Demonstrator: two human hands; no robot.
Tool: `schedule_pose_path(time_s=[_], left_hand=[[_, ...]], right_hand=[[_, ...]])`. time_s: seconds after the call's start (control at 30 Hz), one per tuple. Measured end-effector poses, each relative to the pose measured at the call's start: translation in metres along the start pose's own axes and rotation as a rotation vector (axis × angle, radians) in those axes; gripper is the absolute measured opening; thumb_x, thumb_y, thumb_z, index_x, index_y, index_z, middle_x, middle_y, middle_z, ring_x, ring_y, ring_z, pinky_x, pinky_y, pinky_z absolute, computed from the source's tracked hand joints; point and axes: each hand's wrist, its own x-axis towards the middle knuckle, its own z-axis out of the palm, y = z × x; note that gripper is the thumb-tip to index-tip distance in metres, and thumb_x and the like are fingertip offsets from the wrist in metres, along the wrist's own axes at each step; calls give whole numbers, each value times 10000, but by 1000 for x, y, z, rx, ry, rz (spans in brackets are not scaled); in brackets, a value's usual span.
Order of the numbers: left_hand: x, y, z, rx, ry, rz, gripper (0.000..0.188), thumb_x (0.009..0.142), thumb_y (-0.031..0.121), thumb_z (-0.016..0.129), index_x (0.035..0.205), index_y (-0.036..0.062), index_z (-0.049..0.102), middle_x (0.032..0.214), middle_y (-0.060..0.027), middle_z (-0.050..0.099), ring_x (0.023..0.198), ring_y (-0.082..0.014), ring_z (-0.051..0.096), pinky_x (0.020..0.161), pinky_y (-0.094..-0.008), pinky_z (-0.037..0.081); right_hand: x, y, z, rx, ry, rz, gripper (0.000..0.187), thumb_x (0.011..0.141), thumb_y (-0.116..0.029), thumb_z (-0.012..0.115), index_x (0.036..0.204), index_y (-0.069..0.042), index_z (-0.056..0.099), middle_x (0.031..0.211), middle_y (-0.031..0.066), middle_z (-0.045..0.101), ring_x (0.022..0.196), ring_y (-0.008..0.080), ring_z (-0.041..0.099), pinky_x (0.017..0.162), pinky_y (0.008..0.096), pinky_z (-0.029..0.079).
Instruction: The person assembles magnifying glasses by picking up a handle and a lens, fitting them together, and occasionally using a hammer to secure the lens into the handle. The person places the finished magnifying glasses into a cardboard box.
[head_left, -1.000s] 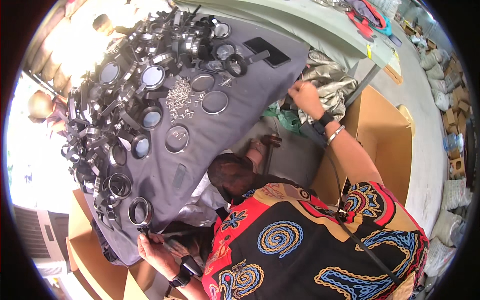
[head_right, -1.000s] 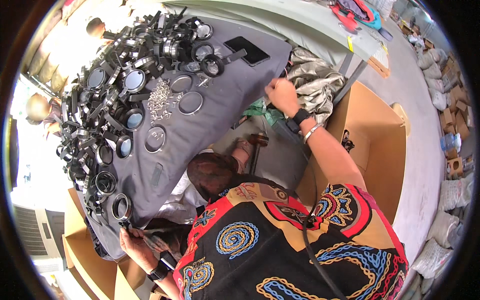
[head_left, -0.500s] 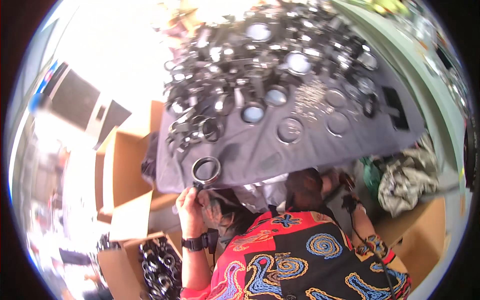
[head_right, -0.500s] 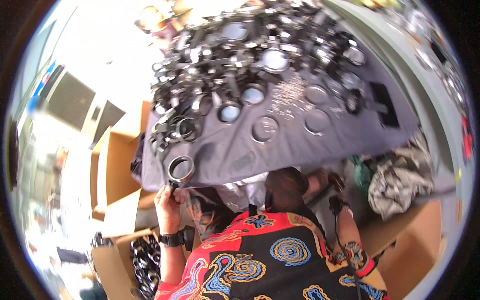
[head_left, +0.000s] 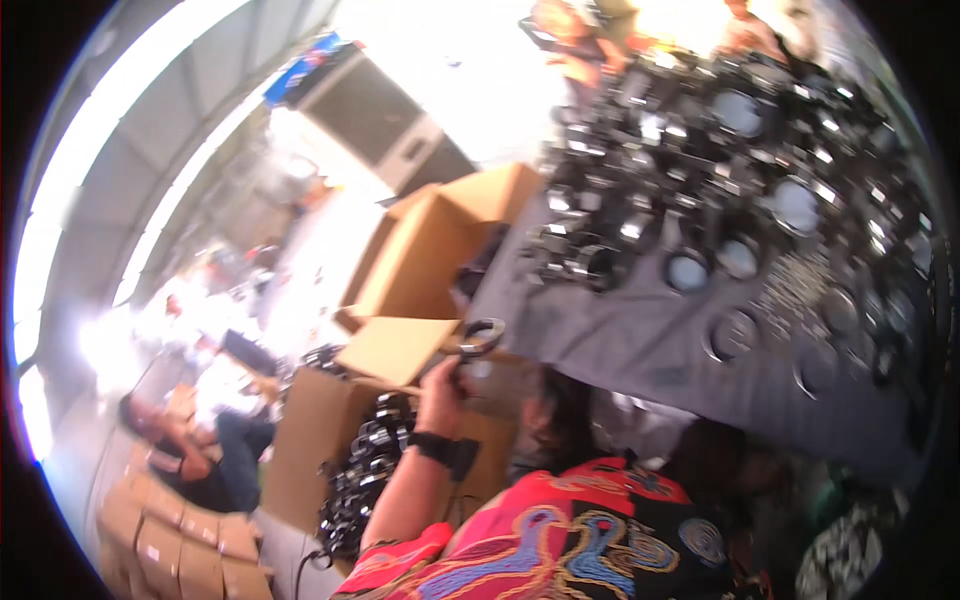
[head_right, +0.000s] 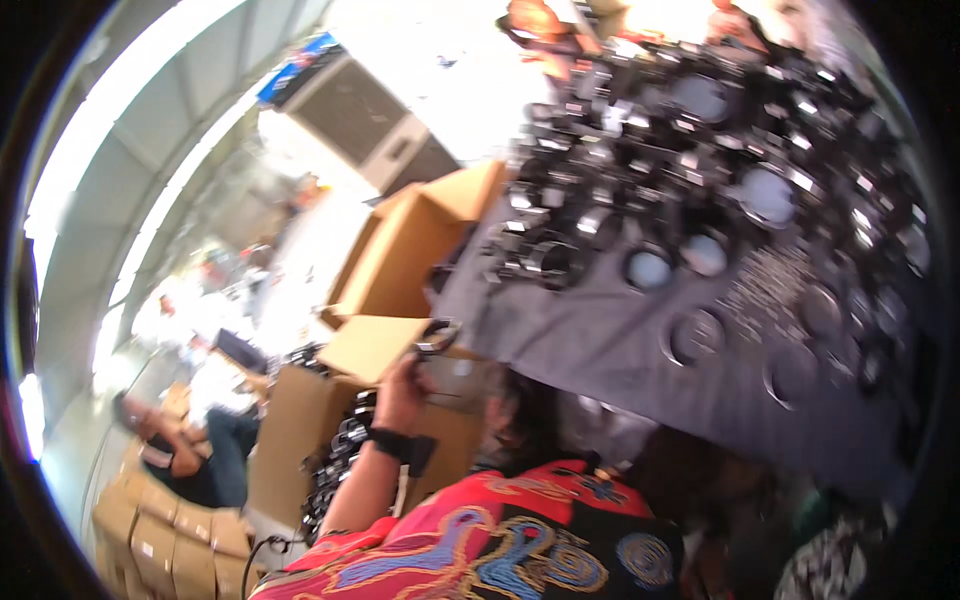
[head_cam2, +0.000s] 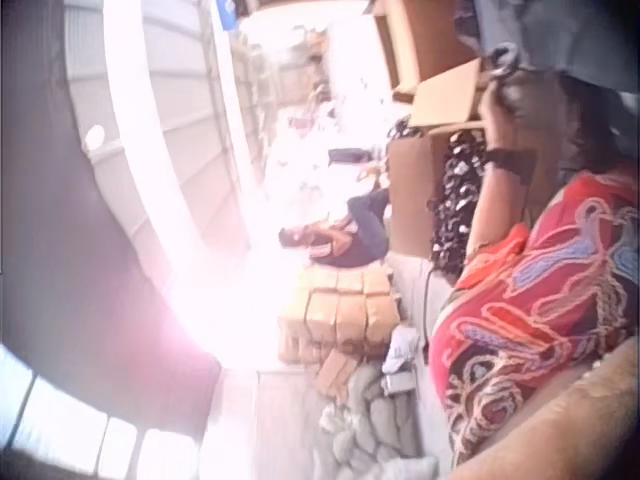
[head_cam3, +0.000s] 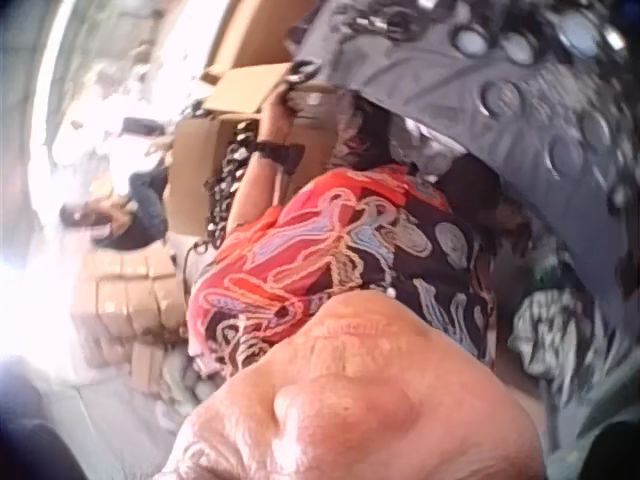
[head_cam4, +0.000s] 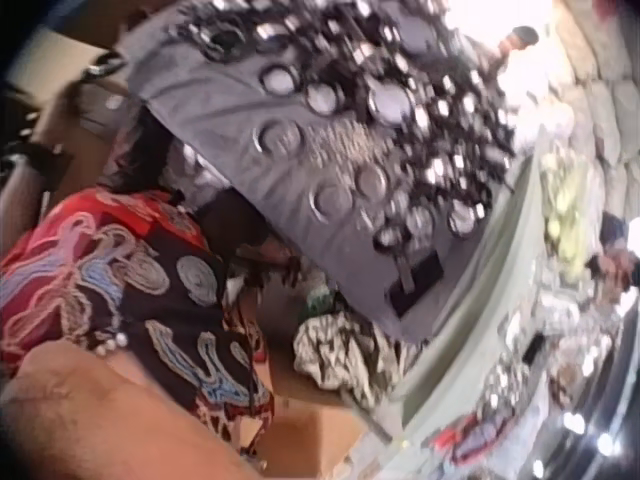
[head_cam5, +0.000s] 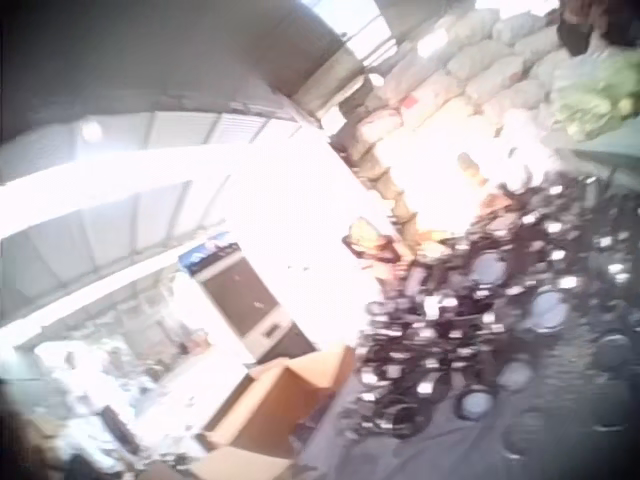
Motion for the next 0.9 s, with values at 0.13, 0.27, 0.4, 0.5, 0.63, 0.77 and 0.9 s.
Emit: schedule_pose_path(time_s=[0.13,0.27,0.4,0.5,0.63,0.77,0.9], left_hand=[[11,1,5,84,-49,37,181,942,227,561,854,70,575,638,-34,512,581,-176,526,576,-330,469],[-3,-2,2,-38,1,13,220,946,237,571,881,31,616,640,-25,528,555,-135,513,539,-282,446],[2,-2,2,104,-31,104,279,951,286,557,842,37,623,627,-2,526,529,-111,504,516,-250,397],[-3,-8,6,61,6,89,277,941,277,573,784,51,612,616,-2,523,536,-105,498,519,-255,395],[16,-21,10,-20,-46,111,259,927,255,590,752,63,589,613,-5,527,536,-108,499,523,-259,395],[36,-18,19,-47,-72,129,232,900,262,612,772,70,587,625,-16,544,559,-123,512,538,-272,400],[46,-31,-7,-61,-76,150,253,897,247,582,723,64,579,632,-39,561,587,-141,527,585,-302,434]], right_hand=[[21,-18,8,56,-13,-70,267,779,-193,659,914,35,629,880,124,648,763,266,631,711,359,513],[34,-26,2,35,-41,-115,272,783,-187,657,934,37,622,895,119,643,772,257,627,717,354,511],[50,-55,1,37,-60,-189,279,786,-181,655,954,38,615,910,114,638,781,247,623,724,348,509],[49,-75,-10,20,-65,-244,285,788,-177,653,969,40,610,921,111,635,788,240,620,728,344,508],[29,-90,-18,47,-83,-279,293,792,-171,652,988,41,603,936,106,630,798,231,616,735,338,506],[-18,-80,-18,111,-118,-248,302,795,-165,650,1008,43,596,951,101,625,807,222,612,742,333,504],[-108,-41,-48,129,-177,-78,312,798,-159,648,1028,44,589,966,96,620,816,212,608,748,327,503]])
